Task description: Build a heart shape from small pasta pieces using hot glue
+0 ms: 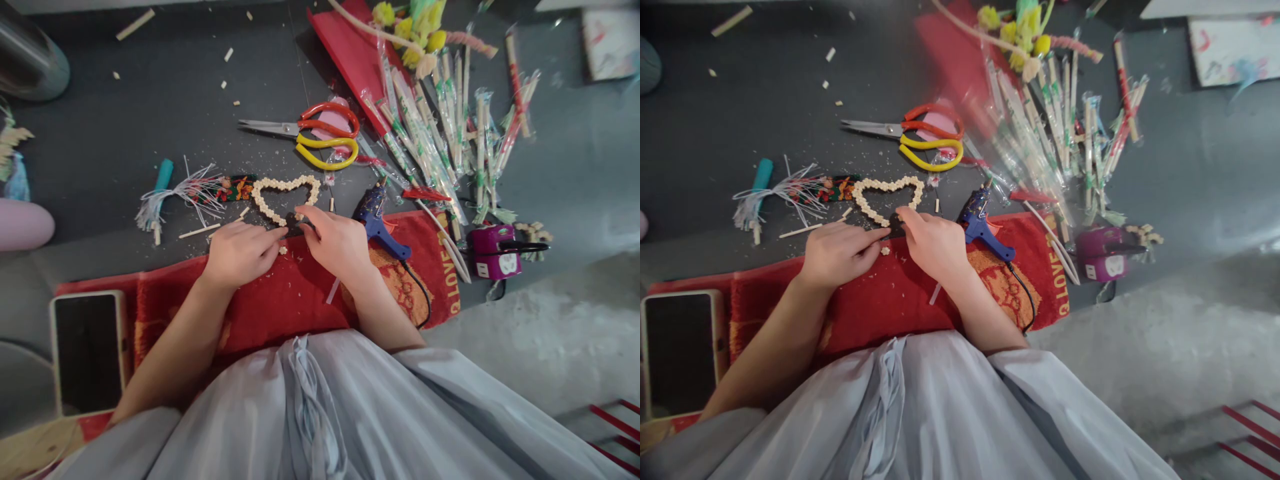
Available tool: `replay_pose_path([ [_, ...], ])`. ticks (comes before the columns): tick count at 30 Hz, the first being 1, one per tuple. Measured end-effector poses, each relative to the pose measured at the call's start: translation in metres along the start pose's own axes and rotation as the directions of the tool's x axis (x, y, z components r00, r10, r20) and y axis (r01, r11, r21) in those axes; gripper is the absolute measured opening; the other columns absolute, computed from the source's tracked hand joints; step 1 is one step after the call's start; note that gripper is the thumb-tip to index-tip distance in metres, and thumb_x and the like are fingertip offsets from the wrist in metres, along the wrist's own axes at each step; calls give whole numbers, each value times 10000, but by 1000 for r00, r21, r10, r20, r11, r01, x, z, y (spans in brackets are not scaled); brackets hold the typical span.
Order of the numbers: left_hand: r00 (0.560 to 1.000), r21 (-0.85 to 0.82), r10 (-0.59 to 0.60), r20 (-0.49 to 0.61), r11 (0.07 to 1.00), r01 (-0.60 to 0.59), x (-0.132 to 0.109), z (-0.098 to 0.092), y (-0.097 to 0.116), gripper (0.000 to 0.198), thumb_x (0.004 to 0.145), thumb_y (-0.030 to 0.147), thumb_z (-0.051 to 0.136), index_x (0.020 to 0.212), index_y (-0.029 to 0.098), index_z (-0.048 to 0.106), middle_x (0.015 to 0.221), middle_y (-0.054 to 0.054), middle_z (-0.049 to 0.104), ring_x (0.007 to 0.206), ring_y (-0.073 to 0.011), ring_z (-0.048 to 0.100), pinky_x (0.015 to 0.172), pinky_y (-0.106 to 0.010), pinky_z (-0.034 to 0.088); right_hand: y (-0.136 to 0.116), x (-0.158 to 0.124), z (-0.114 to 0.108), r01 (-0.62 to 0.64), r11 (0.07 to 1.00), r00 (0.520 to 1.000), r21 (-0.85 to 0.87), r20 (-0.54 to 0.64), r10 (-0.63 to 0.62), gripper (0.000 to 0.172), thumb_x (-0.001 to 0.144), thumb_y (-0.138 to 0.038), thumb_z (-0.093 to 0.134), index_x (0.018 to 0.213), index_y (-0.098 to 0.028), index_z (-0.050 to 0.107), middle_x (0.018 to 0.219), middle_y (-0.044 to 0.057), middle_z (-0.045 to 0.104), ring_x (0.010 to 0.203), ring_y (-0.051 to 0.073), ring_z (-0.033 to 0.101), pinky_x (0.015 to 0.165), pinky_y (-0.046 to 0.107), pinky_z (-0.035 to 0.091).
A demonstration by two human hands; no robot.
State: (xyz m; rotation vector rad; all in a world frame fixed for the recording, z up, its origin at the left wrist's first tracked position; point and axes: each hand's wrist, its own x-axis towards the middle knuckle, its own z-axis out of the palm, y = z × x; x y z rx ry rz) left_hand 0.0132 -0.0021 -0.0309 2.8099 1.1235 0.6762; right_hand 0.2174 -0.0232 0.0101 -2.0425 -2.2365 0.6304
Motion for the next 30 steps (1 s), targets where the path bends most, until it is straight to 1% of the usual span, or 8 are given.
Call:
replay_pose_path([
  [5, 1000, 8, 24, -17, 1000, -24, 1, 0, 1, 307, 993, 217, 539, 1003, 241, 845, 611, 17, 727, 548, -166, 665, 557, -314, 453, 0, 0, -1, 0, 1000, 1000, -19, 11, 0, 422, 1043, -227, 474, 1407, -287, 677, 1219, 22, 814, 987, 207, 774, 721, 282, 482],
  [8, 1000, 28, 8, 19, 1000, -8, 1, -1, 1, 329, 991, 214, 520, 1027, 251, 845, 623, 17, 737, 561, -172, 679, 561, -318, 456, -1, 0, -1, 2, 1000, 1000, -31, 24, -1, 427, 1052, -236, 462, 1419, -297, 672, 1193, 19, 819, 988, 217, 778, 711, 290, 477],
  [10, 998, 43, -15, 60, 999, 13, 1, -1, 0, 350, 987, 213, 504, 1046, 266, 845, 635, 20, 747, 572, -171, 689, 566, -317, 453, -1, 0, -1, 5, 1000, 1000, -31, 30, -4, 427, 1055, -232, 453, 1415, -296, 674, 1205, 20, 817, 990, 213, 777, 710, 290, 476],
  [12, 997, 50, -28, 75, 998, 25, 1, 0, 1, 357, 984, 217, 499, 1051, 275, 845, 635, 23, 747, 573, -170, 692, 567, -315, 451, -1, 1, -1, 6, 1000, 999, -28, 32, -5, 425, 1056, -229, 450, 1409, -295, 677, 1225, 24, 812, 992, 204, 773, 713, 287, 476],
  [16, 999, 49, -29, 41, 998, 27, 0, 0, 1, 356, 976, 202, 501, 1042, 264, 845, 627, 21, 741, 568, -168, 690, 568, -316, 454, -1, 1, 0, 6, 1000, 999, -21, 35, -5, 426, 1056, -228, 444, 1407, -294, 676, 1229, 28, 810, 996, 194, 767, 723, 281, 475],
  [21, 986, 38, -85, 145, 996, 80, 1, -1, 1, 360, 965, 203, 509, 1094, 284, 835, 656, 11, 759, 602, -174, 710, 582, -310, 458, 0, 1, 0, 3, 1000, 999, -16, 36, -2, 426, 1054, -227, 448, 1407, -293, 677, 1217, 32, 812, 988, 187, 762, 718, 273, 467],
  [25, 989, 29, -74, 131, 997, 71, 2, -1, 1, 383, 961, 200, 491, 1096, 282, 840, 647, 5, 755, 607, -176, 715, 580, -308, 464, 0, 0, 0, 9, 1000, 1000, -11, 30, -9, 426, 1054, -222, 444, 1399, -291, 683, 1212, 32, 812, 982, 190, 762, 714, 275, 465],
  [30, 981, 10, -97, 168, 995, 97, 2, -1, 1, 371, 966, 232, 498, 1114, 286, 834, 653, -2, 758, 612, -180, 718, 583, -310, 465, -1, 0, -1, 6, 1000, 999, -1, 33, -6, 432, 1050, -221, 449, 1408, -289, 679, 1219, 36, 812, 984, 189, 762, 724, 268, 475],
])
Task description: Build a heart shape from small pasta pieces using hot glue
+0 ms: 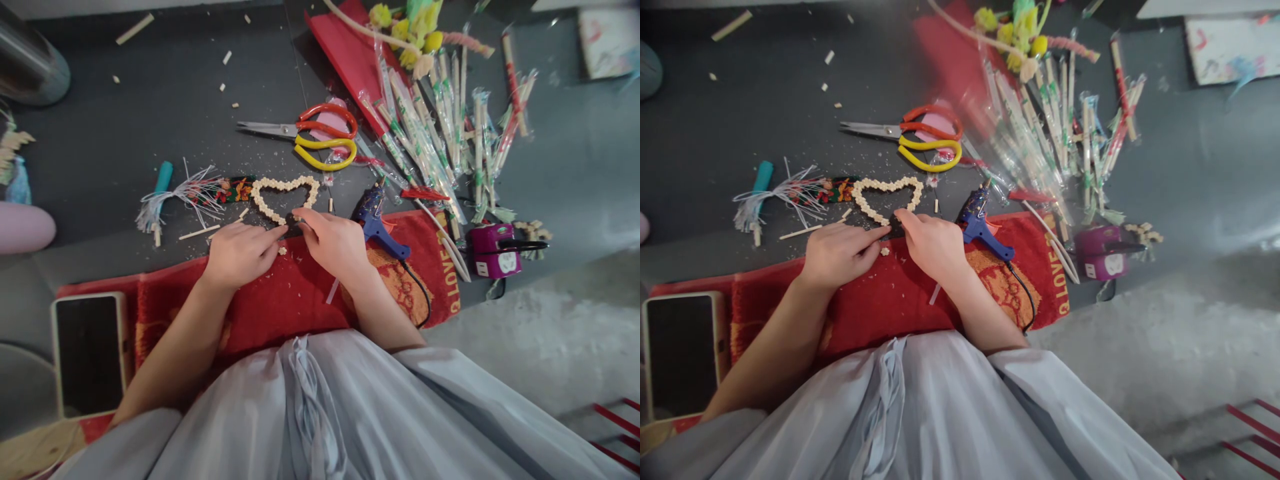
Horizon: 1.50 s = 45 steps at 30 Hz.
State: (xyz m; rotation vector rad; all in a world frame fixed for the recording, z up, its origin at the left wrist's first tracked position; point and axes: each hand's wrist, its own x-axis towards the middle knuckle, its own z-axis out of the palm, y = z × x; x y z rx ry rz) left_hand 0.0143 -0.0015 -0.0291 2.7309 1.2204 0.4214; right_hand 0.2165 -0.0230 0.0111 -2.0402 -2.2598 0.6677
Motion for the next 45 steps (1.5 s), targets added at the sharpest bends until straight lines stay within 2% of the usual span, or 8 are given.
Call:
replay_pose_path([
  [11, 988, -2, 71, -139, 997, -72, 1, -1, 1, 351, 974, 215, 500, 1008, 266, 847, 643, 18, 760, 579, -172, 714, 558, -308, 474, 0, 1, 0, 29, 999, 999, -42, 20, -28, 632, 987, -132, 408, 1596, -263, 510, 1153, 43, 825, 976, 183, 765, 734, 252, 501],
  [17, 994, -11, 46, -95, 999, -47, 0, 0, 0, 376, 959, 216, 473, 961, 266, 846, 679, -7, 779, 605, -185, 725, 574, -309, 494, -4, 4, 2, 115, 992, 993, -54, 38, -113, 688, 972, -116, 377, 1641, -264, 436, 999, 34, 828, 886, 157, 735, 718, 236, 474],
  [22, 998, -5, 37, -54, 999, -38, 0, -1, -1, 397, 969, 233, 448, 939, 268, 843, 680, -1, 777, 606, -176, 720, 576, -301, 489, -4, 3, 0, 139, 990, 989, -10, 54, -138, 689, 935, -79, 389, 1549, -339, 567, 1122, 1, 825, 943, 162, 744, 719, 263, 456],
  [25, 999, -32, 14, -43, 999, -15, -1, 0, -1, 385, 973, 252, 456, 937, 277, 838, 679, -5, 776, 609, -182, 719, 579, -308, 495, -2, 1, 1, 130, 992, 991, 1, 31, -130, 584, 933, -97, 414, 1389, -315, 707, 1148, 13, 824, 953, 170, 745, 712, 266, 448],
  [28, 1000, -36, 4, -28, 999, -5, -2, 1, -2, 367, 967, 246, 472, 966, 290, 836, 712, 1, 792, 622, -179, 726, 598, -305, 509, 0, 1, 3, 115, 993, 993, -11, 8, -115, 502, 941, -115, 420, 1261, -282, 770, 1140, 28, 827, 950, 179, 746, 704, 269, 444],
  [32, 999, -54, 5, -44, 998, -8, -1, 0, -1, 346, 963, 238, 497, 978, 283, 840, 744, 0, 805, 644, -180, 740, 611, -304, 523, 1, 2, 2, 58, 998, 998, -25, -23, -59, 618, 955, -112, 384, 1502, -277, 619, 1139, 33, 824, 938, 171, 748, 715, 260, 462],
  [36, 999, -49, 11, -38, 999, -13, -1, -1, 0, 366, 960, 203, 486, 991, 289, 840, 738, 5, 803, 649, -184, 744, 606, -312, 521, 0, 3, 0, -69, 995, 997, -73, -40, 66, 673, 955, -161, 376, 1621, -180, 467, 942, 64, 819, 799, 187, 721, 657, 260, 462],
  [45, 999, -32, -5, -31, 999, 4, 0, -1, 1, 373, 955, 201, 474, 970, 298, 834, 727, 17, 802, 641, -174, 745, 596, -304, 513, 1, -1, 1, -171, 985, 971, 3, -168, 169, 606, 908, -197, 414, 1472, -169, 634, 872, 66, 806, 752, 196, 710, 650, 270, 465],
])
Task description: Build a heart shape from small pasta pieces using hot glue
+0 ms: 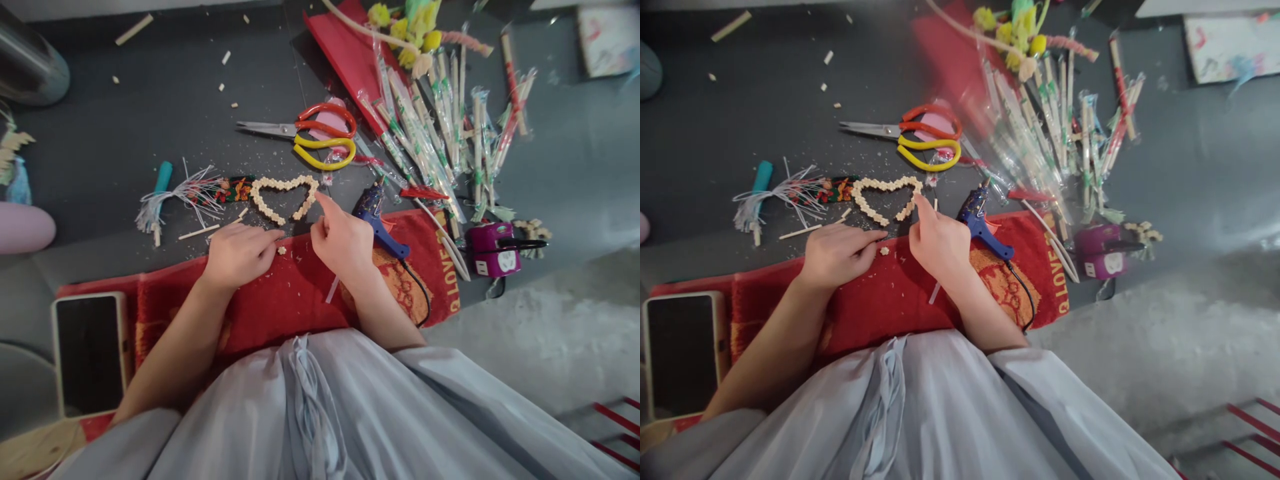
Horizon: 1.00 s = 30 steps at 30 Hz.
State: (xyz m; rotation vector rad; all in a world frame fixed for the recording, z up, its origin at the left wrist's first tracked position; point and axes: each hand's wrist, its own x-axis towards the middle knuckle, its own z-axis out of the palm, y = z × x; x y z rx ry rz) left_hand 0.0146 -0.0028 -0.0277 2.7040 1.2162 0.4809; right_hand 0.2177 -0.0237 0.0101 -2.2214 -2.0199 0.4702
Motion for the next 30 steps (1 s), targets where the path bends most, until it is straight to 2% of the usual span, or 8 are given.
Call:
replay_pose_path([
  [6, 995, -18, 43, -92, 999, -45, 0, 0, 0, 375, 951, 194, 468, 940, 263, 836, 701, 21, 792, 604, -179, 742, 572, -309, 508, -2, -3, -2, 18, 1000, 1000, -4, 18, -18, 547, 893, -190, 447, 1360, -195, 731, 911, 68, 828, 806, 213, 753, 645, 283, 466],
  [11, 999, -31, 16, -52, 999, -17, 0, 1, 1, 366, 951, 188, 474, 952, 269, 831, 750, 6, 810, 643, -186, 757, 600, -312, 518, -4, -4, -4, 35, 999, 998, -24, 60, -34, 509, 914, -180, 464, 1332, -210, 753, 996, 75, 841, 863, 227, 777, 675, 288, 488],
  [17, 997, -7, 25, -75, 1000, -26, 0, 2, 1, 387, 948, 191, 456, 938, 269, 835, 744, 29, 809, 632, -165, 752, 598, -283, 512, -5, -5, -6, 66, 998, 994, -14, 90, -65, 496, 929, -163, 465, 1320, -239, 761, 1123, 59, 836, 928, 225, 784, 718, 289, 508],
  [24, 967, -15, 93, -235, 995, -100, 1, 4, 0, 349, 937, 154, 484, 873, 219, 821, 711, 26, 794, 582, -169, 738, 551, -291, 509, -5, -6, -3, 101, 995, 990, 24, 100, -103, 485, 935, -147, 464, 1290, -260, 773, 1158, 39, 833, 976, 210, 779, 746, 279, 514],
  [30, 965, -12, 105, -241, 994, -111, 2, 3, 1, 344, 936, 140, 484, 865, 210, 814, 709, 26, 792, 580, -166, 739, 553, -287, 516, -5, -6, -2, 108, 994, 988, 24, 105, -110, 473, 931, -143, 459, 1261, -251, 781, 1143, 44, 835, 972, 208, 777, 741, 280, 512],
])
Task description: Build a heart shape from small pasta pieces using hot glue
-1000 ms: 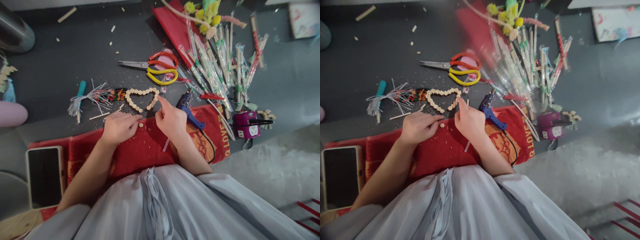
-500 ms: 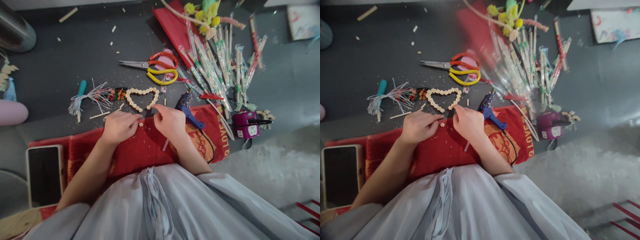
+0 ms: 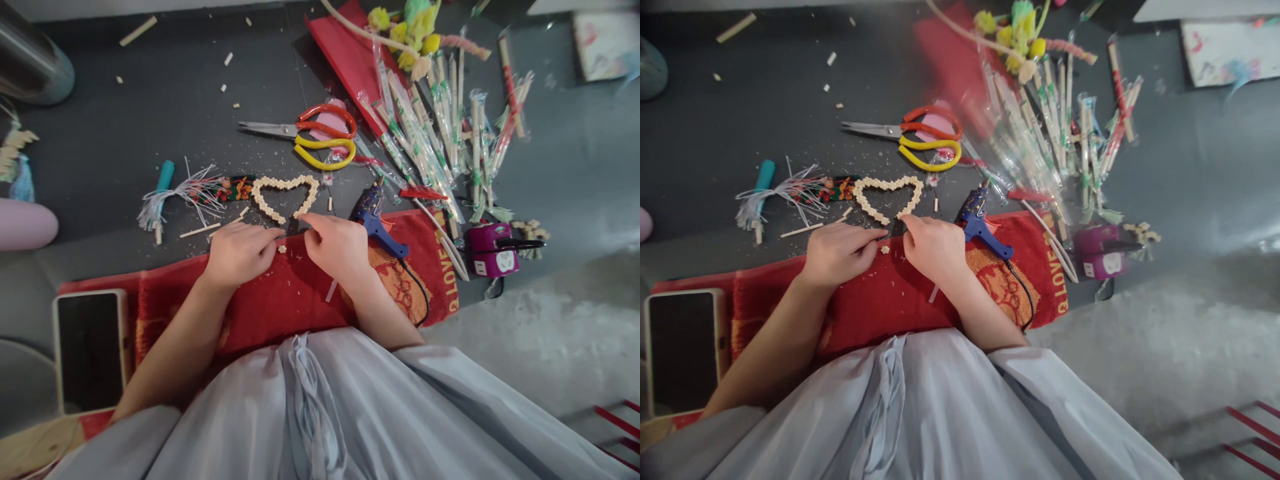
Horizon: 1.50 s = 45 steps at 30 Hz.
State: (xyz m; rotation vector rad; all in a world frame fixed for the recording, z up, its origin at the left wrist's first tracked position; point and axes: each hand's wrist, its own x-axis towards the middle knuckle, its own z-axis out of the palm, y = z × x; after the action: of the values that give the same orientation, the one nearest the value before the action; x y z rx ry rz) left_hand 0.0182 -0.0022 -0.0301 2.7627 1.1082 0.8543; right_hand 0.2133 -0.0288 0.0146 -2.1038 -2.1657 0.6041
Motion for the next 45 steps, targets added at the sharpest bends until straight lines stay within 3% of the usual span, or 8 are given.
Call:
replay_pose_path([
  [21, 996, 28, -40, 78, 999, 38, -3, 1, -1, 374, 944, 165, 458, 891, 244, 820, 732, 28, 804, 604, -168, 752, 567, -292, 519, 0, 1, 0, 3, 999, 1000, -36, 29, -2, 485, 938, -149, 438, 1282, -248, 765, 1159, 38, 832, 981, 226, 782, 727, 305, 498],
  [31, 999, 5, -11, 36, 1000, 11, -2, 0, 0, 345, 937, 148, 483, 883, 220, 816, 709, 25, 792, 583, -174, 741, 547, -302, 515, 0, 1, 1, 3, 999, 1000, -32, 26, -2, 484, 941, -151, 436, 1284, -251, 762, 1153, 42, 832, 972, 219, 777, 723, 298, 492],
  [36, 992, -1, -76, 105, 997, 77, -3, 0, -1, 365, 938, 171, 468, 918, 236, 827, 760, 12, 814, 638, -182, 768, 581, -295, 538, 0, 1, 1, 3, 1000, 1000, -25, 20, -3, 477, 942, -152, 434, 1272, -249, 765, 1143, 38, 834, 971, 219, 777, 720, 298, 489],
  [45, 982, -6, -139, 126, 990, 140, -4, 2, 0, 389, 937, 192, 460, 964, 248, 844, 819, -10, 830, 693, -189, 790, 639, -289, 586, 0, 0, 0, 10, 1000, 1000, 4, 6, -10, 461, 954, -150, 440, 1273, -244, 759, 1152, 46, 830, 969, 200, 767, 727, 275, 488],
])
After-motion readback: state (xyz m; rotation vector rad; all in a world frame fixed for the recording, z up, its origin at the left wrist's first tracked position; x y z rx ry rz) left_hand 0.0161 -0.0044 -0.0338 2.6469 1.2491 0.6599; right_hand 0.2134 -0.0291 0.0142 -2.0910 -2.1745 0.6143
